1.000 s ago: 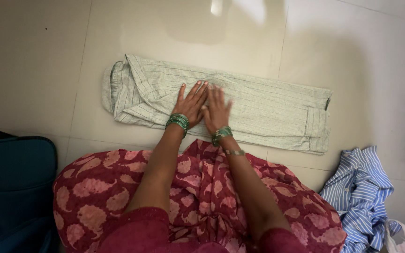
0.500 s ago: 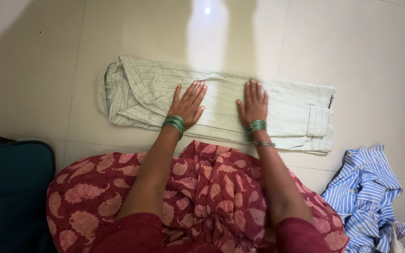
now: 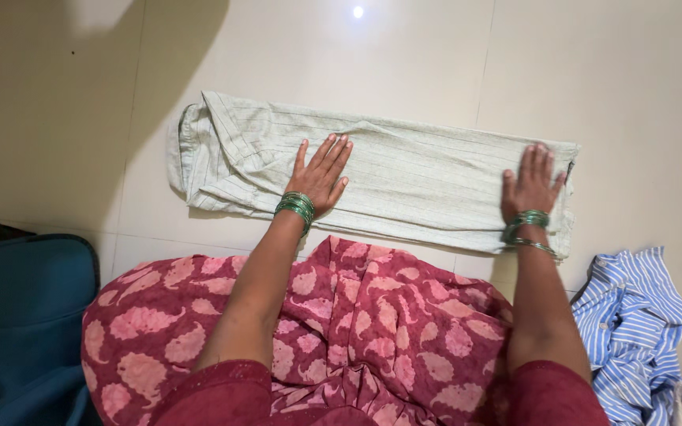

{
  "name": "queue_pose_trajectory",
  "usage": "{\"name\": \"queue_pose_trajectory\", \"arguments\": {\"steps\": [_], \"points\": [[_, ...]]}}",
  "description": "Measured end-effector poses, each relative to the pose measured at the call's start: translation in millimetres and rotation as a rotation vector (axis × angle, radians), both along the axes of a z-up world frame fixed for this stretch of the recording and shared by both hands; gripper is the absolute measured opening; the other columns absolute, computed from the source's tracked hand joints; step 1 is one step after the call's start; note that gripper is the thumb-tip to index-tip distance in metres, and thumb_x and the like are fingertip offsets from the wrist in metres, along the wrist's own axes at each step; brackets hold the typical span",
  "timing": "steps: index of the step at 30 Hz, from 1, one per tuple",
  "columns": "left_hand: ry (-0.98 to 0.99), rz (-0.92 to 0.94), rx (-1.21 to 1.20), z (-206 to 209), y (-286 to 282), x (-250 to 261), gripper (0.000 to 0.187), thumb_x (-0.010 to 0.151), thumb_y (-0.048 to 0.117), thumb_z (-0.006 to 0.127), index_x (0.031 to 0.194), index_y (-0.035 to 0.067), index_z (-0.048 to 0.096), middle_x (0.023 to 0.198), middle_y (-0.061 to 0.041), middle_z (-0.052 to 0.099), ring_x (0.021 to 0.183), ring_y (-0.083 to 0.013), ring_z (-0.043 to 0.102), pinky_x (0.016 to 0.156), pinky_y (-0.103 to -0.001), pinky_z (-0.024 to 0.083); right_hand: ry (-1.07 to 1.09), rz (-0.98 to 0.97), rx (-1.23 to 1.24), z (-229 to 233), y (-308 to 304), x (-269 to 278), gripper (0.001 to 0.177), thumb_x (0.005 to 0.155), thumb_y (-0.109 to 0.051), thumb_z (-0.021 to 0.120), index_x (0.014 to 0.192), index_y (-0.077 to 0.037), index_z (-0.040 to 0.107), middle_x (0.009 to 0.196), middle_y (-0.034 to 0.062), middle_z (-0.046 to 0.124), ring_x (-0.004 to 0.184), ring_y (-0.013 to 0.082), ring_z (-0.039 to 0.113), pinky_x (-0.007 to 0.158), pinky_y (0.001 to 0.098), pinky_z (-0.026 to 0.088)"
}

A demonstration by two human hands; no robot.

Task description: The person folds a light-colored striped shirt on the floor, smoothing it out and folding it into a compact square. They then place the folded shirt into a teal suitcase. Finally, the person picks up a blue and white striped shirt and begins to fold it.

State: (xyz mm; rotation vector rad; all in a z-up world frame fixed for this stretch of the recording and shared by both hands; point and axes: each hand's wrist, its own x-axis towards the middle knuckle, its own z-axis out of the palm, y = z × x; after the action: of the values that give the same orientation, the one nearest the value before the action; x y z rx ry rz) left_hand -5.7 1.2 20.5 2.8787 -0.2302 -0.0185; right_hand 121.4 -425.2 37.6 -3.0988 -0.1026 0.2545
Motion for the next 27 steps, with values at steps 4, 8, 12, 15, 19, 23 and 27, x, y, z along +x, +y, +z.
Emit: {"name": "queue_pose_trajectory", "arguments": {"steps": [4,8,12,15,19,23,27], "points": [[0.039,-0.009,0.016,-2,0,1,0.067,0.103,0.043,0.036,0.163,0.024,0.014,0.170,0.006,0.013,0.155,-0.0133,0.012,0.125,-0.055,0.004,0.002,-0.157,0.076,0,-23,7,0.073,0.102,-0.048,0.026,0.165,-0.013,0.011,0.173,0.0060,0.002,0.159,0.0248,-0.002,0.125,0.0560,-0.004],[0.064,-0.005,0.014,-2,-2,0,0.067,0.102,0.043,0.034,0.163,0.025,0.012,0.170,0.007,0.011,0.155,-0.0124,0.010,0.125,-0.055,0.002,0.033,-0.346,-0.035,-16,-20,19,0.075,0.103,-0.051,0.024,0.164,-0.012,0.010,0.172,0.0068,-0.001,0.158,0.0263,-0.007,0.122,0.0625,-0.009],[0.063,-0.007,0.024,-2,-1,2,0.068,0.102,0.043,0.034,0.163,0.025,0.011,0.170,0.008,0.010,0.155,-0.0118,0.009,0.125,-0.054,0.001,-0.058,-0.211,-0.099,-37,51,8,0.076,0.103,-0.052,0.031,0.164,-0.014,0.008,0.173,0.0053,-0.005,0.158,0.0215,-0.010,0.119,0.0643,-0.013],[0.064,-0.003,0.037,-6,0,1,0.068,0.103,0.043,0.033,0.164,0.024,0.010,0.171,0.007,0.008,0.156,-0.0112,0.007,0.126,-0.054,0.001,-0.062,0.348,0.063,-58,144,-38,0.075,0.099,-0.043,0.048,0.163,-0.017,0.020,0.176,0.0055,0.006,0.161,0.0248,-0.002,0.121,0.0663,-0.011],[0.027,-0.021,0.033,-14,0,2,0.068,0.104,0.044,0.033,0.163,0.023,0.010,0.171,0.006,0.008,0.156,-0.0122,0.005,0.125,-0.055,0.000,-0.029,0.623,0.169,-50,219,-69,0.070,0.103,-0.050,0.035,0.164,-0.020,0.019,0.172,0.0010,0.012,0.157,0.0167,0.007,0.126,0.0522,-0.004],[0.032,-0.020,0.029,-14,-1,3,0.068,0.103,0.045,0.033,0.164,0.024,0.009,0.171,0.006,0.008,0.156,-0.0126,0.005,0.125,-0.054,-0.002,-0.080,0.468,0.214,-23,224,-76,0.067,0.103,-0.043,0.035,0.164,-0.017,0.023,0.172,0.0015,0.017,0.158,0.0180,0.009,0.128,0.0488,0.000],[0.032,-0.015,0.016,-6,-1,1,0.069,0.104,0.046,0.034,0.164,0.024,0.010,0.171,0.005,0.007,0.157,-0.0130,0.005,0.126,-0.054,-0.002,-0.102,0.450,0.221,-11,228,-77,0.068,0.100,-0.042,0.038,0.163,-0.016,0.027,0.171,0.0032,0.020,0.158,0.0206,0.011,0.126,0.0500,0.001]]}}
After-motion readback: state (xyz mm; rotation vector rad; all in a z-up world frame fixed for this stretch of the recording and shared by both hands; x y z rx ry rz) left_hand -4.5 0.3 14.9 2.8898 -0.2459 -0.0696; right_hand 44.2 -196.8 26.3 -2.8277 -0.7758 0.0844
